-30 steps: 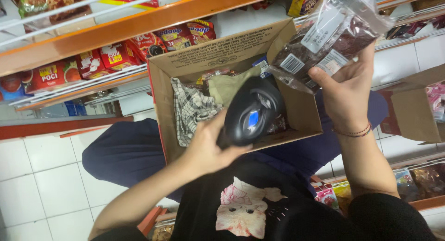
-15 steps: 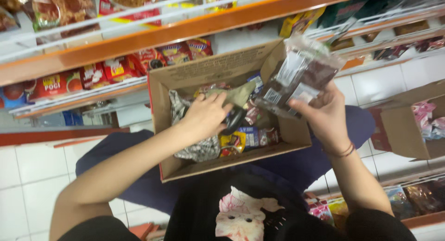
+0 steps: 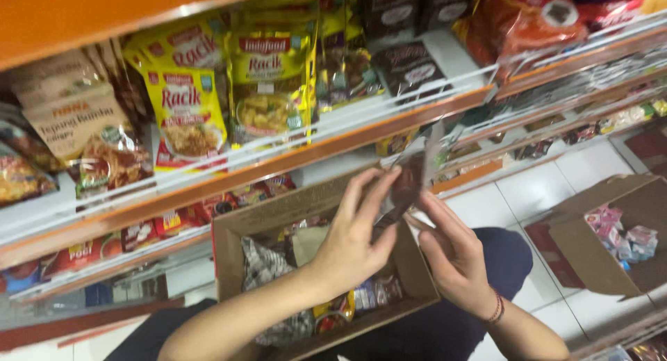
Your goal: The person picks up and replaces various packaged food items, a spray bottle, and cloths within a cardboard box sitting on the floor of a store aisle.
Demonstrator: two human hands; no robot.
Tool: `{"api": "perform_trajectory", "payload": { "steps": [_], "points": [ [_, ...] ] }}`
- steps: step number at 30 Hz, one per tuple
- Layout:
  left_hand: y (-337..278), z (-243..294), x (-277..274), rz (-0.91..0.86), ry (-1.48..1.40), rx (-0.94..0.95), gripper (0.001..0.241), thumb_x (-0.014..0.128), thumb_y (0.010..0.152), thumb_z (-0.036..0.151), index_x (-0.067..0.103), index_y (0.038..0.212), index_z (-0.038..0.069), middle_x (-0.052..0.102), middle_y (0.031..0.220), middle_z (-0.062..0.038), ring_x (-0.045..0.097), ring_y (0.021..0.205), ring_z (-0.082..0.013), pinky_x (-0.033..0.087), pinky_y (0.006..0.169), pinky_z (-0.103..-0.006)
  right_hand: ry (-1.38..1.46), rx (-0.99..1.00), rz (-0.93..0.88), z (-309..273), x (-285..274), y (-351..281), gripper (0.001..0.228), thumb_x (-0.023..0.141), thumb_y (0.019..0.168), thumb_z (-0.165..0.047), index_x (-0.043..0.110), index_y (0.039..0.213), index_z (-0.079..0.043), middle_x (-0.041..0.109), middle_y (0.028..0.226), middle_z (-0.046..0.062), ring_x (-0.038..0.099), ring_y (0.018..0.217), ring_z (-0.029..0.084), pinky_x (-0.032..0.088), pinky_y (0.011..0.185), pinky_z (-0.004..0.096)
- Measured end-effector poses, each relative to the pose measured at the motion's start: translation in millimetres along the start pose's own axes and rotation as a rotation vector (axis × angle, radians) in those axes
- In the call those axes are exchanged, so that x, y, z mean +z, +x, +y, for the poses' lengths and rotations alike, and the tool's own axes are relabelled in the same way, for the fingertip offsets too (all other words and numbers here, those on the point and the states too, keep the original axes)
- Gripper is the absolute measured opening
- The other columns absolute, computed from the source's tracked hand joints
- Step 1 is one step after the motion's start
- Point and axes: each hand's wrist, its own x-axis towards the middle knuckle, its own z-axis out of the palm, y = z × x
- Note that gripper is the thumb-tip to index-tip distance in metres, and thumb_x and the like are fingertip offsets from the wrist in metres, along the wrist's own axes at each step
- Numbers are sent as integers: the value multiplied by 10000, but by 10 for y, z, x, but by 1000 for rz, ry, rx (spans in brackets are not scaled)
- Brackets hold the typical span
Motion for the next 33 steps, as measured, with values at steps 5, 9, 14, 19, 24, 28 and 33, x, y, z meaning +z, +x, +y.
{"api": "perform_trajectory", "payload": {
  "steps": [5,9,14,19,24,28,33],
  "points": [
    [295,-67,7,68,-180,-3,723,724,884,29,406,1532,9,463,1432,-207,490,1394,-352,393,1194,-399,377,-60,102,79,12,453,798,637,852,141,270,1547,4,420,1521,166,475,1384,251,440,1142,384],
    [582,-79,20,77,-181,-54,850,793,846,77,369,1578,-4,523,1350,-172,551,1293,-313,437,1136,-386,479,81,214,261,-119,764,792,649,851,180,348,1570,44,573,1383,191,605,1248,225,539,1019,344],
    [954,-260,126,175,-267,-154,1021,817,795,124,210,1612,38,561,1290,-154,646,1111,-232,632,866,-311,413,-18,351,468,-269,1092,627,663,909,177,435,1488,99,628,1379,195,641,1249,212,557,1051,314],
    [1083,-437,288,332,142,148,480,836,902,71,630,1331,8,624,1376,-192,736,1126,-273,623,905,-328,410,1,383,531,-384,1332,526,651,907,168,524,1412,86,632,1365,159,654,1228,199,574,1021,292],
    [1194,-454,383,315,103,119,384,773,945,86,640,1288,-22,571,1366,-233,734,1048,-276,617,847,-327,291,-103,389,528,-449,1451,337,660,943,178,597,1269,116,501,1354,72,636,1251,171,580,1057,283],
    [1261,-431,381,323,208,183,468,797,906,104,606,1310,-35,595,1302,-237,693,1045,-324,591,888,-375,195,-78,388,509,-509,1453,366,718,891,141,638,1243,86,509,1339,76,618,1130,106,544,936,221],
    [1324,-468,389,357,328,232,309,773,943,47,653,1220,-14,623,1268,-209,692,1013,-338,585,881,-400,-149,-243,460,554,-486,1523,256,811,901,80,705,1129,29,662,1253,111,643,1157,157,522,1006,271]
  ]
}}
